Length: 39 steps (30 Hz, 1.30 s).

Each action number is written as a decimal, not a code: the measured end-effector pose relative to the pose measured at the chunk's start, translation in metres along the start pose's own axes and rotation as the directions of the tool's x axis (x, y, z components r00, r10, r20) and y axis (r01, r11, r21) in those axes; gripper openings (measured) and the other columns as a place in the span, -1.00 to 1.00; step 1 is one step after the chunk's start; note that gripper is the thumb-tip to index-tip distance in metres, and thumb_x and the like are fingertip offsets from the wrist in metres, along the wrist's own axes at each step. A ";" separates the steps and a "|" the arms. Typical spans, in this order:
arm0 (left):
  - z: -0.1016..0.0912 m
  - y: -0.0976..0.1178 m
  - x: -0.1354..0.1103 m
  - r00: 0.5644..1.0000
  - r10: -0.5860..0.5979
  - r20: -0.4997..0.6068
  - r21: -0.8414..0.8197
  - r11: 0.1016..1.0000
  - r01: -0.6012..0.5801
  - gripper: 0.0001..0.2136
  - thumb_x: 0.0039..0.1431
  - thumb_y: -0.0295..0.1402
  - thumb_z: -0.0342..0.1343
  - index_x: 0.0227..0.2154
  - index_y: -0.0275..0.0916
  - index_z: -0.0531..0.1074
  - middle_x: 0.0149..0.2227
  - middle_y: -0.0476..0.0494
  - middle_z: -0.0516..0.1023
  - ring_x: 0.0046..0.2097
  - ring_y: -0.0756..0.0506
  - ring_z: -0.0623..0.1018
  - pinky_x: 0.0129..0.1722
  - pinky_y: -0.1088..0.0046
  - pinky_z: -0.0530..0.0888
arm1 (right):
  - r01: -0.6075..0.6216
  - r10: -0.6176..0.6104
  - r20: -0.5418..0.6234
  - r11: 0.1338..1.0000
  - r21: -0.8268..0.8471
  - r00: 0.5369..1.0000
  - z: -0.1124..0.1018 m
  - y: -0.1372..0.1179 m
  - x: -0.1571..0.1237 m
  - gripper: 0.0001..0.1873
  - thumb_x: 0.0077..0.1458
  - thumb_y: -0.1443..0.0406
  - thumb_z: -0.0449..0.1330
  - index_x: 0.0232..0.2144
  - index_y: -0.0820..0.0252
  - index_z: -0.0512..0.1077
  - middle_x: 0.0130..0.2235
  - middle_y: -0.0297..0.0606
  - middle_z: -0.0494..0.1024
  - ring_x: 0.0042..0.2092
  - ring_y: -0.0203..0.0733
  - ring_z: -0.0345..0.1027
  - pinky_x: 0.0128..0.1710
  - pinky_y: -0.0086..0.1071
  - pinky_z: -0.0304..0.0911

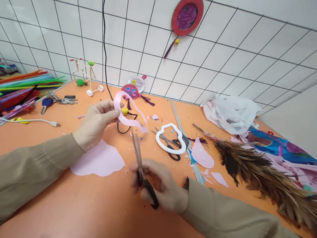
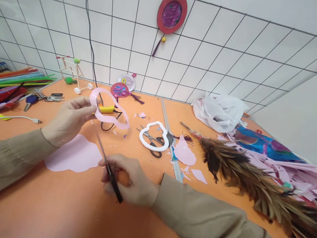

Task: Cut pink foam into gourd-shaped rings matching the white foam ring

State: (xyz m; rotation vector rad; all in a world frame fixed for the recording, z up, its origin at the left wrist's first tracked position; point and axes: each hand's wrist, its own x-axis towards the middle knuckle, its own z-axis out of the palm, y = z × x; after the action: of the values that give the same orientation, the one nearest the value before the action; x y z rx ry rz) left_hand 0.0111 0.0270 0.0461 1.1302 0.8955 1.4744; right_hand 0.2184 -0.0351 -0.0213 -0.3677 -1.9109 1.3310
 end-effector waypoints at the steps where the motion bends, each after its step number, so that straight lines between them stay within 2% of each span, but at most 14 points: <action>1: 0.001 0.000 -0.001 0.999 -0.012 0.047 -0.001 1.000 0.012 -0.86 -0.15 -0.40 0.33 -0.45 -0.26 0.57 -0.44 -0.05 0.57 -0.39 0.00 0.51 -0.30 0.46 0.47 | 0.066 -0.063 0.049 0.996 -0.053 0.997 -0.001 0.001 0.000 -0.67 0.12 0.22 0.22 -0.07 0.20 0.35 -0.37 -0.25 0.47 -0.42 -0.30 0.37 -0.43 -0.43 0.33; 4: 0.003 -0.002 -0.004 0.986 -0.065 0.151 0.009 0.998 0.065 -0.88 -0.14 -0.39 0.34 -0.47 -0.26 0.57 -0.50 -0.03 0.54 -0.46 0.02 0.47 -0.37 0.48 0.44 | 0.246 -0.215 0.182 0.955 -0.168 0.960 -0.002 0.003 0.001 -0.66 0.07 0.18 0.25 -0.12 0.20 0.40 -0.44 -0.28 0.46 -0.49 -0.30 0.30 -0.53 -0.46 0.25; 6: 0.004 -0.002 -0.005 0.979 -0.099 0.178 0.029 0.995 0.095 -0.89 -0.16 -0.39 0.35 -0.51 -0.25 0.57 -0.54 -0.03 0.52 -0.49 0.03 0.44 -0.43 0.50 0.41 | 0.303 -0.252 0.235 0.928 -0.215 0.939 -0.002 0.004 0.004 -0.68 0.08 0.13 0.21 -0.17 0.19 0.42 -0.47 -0.28 0.45 -0.51 -0.29 0.26 -0.55 -0.46 0.22; 11: 0.005 -0.005 -0.007 0.959 -0.172 0.227 0.041 0.985 0.167 -0.88 -0.18 -0.37 0.38 -0.52 -0.24 0.58 -0.51 -0.03 0.54 -0.47 0.03 0.45 -0.44 0.52 0.41 | 0.288 -0.228 0.244 0.925 -0.246 0.942 -0.002 -0.002 0.011 -0.72 0.14 0.08 0.12 -0.24 0.16 0.39 -0.52 -0.33 0.36 -0.53 -0.29 0.17 -0.57 -0.44 0.18; 16: 0.005 -0.006 -0.006 0.949 -0.245 0.196 0.019 0.969 0.246 -0.83 -0.22 -0.35 0.42 -0.54 -0.28 0.58 -0.55 -0.01 0.49 -0.55 0.10 0.36 -0.58 0.61 0.32 | 0.257 -0.193 0.265 0.938 -0.233 0.945 -0.003 -0.004 0.011 -0.73 0.16 0.10 0.10 -0.24 0.17 0.39 -0.52 -0.36 0.32 -0.53 -0.30 0.12 -0.55 -0.44 0.15; 22: 0.002 -0.010 -0.005 0.945 -0.250 0.212 0.002 0.967 0.255 -0.83 -0.12 -0.30 0.40 -0.49 -0.29 0.59 -0.55 -0.04 0.52 -0.61 0.12 0.33 -0.65 0.64 0.27 | 0.180 -0.143 0.210 0.968 -0.174 0.967 -0.004 0.004 0.006 -0.65 0.05 0.11 0.23 -0.15 0.16 0.42 -0.47 -0.31 0.43 -0.53 -0.29 0.19 -0.55 -0.43 0.22; 26: 0.002 -0.011 -0.005 0.952 -0.234 0.199 -0.036 0.969 0.246 -0.85 -0.13 -0.38 0.39 -0.46 -0.28 0.58 -0.53 -0.07 0.56 -0.53 0.06 0.46 -0.57 0.62 0.37 | 0.190 -0.153 0.208 0.967 -0.172 0.966 -0.004 0.000 0.007 -0.67 0.03 0.16 0.26 -0.17 0.21 0.45 -0.47 -0.29 0.45 -0.54 -0.31 0.21 -0.57 -0.45 0.19; 29: 0.003 -0.010 -0.006 0.952 -0.234 0.200 -0.049 0.968 0.248 -0.81 -0.15 -0.44 0.39 -0.39 -0.30 0.59 -0.51 -0.10 0.59 -0.45 0.01 0.55 -0.46 0.58 0.44 | 0.168 -0.148 0.180 0.981 -0.102 0.973 -0.004 -0.001 0.006 -0.64 0.03 0.17 0.28 -0.13 0.21 0.44 -0.45 -0.29 0.47 -0.53 -0.32 0.26 -0.58 -0.48 0.21; 34: 0.007 -0.010 -0.011 0.953 -0.236 0.190 -0.049 0.967 0.249 -0.81 -0.18 -0.47 0.39 -0.42 -0.31 0.57 -0.49 -0.10 0.61 -0.44 0.00 0.57 -0.42 0.56 0.47 | 0.101 -0.104 0.066 0.994 0.044 0.992 -0.005 0.002 -0.001 -0.64 0.10 0.15 0.25 -0.11 0.23 0.41 -0.45 -0.29 0.48 -0.50 -0.33 0.34 -0.53 -0.48 0.27; 39: 0.010 -0.008 -0.015 0.952 -0.227 0.205 -0.039 0.970 0.239 -0.81 -0.16 -0.45 0.38 -0.41 -0.30 0.56 -0.49 -0.07 0.59 -0.45 0.02 0.56 -0.43 0.57 0.47 | 0.048 -0.044 -0.115 0.998 0.033 0.992 -0.004 0.004 -0.004 -0.57 0.12 0.02 0.23 -0.10 0.18 0.35 -0.37 -0.23 0.50 -0.43 -0.26 0.42 -0.40 -0.34 0.38</action>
State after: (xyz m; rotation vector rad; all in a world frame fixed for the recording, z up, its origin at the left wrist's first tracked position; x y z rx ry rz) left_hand 0.0233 0.0133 0.0387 1.0650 0.8061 1.1665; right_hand 0.2233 -0.0333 -0.0255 -0.3718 -1.7888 1.2849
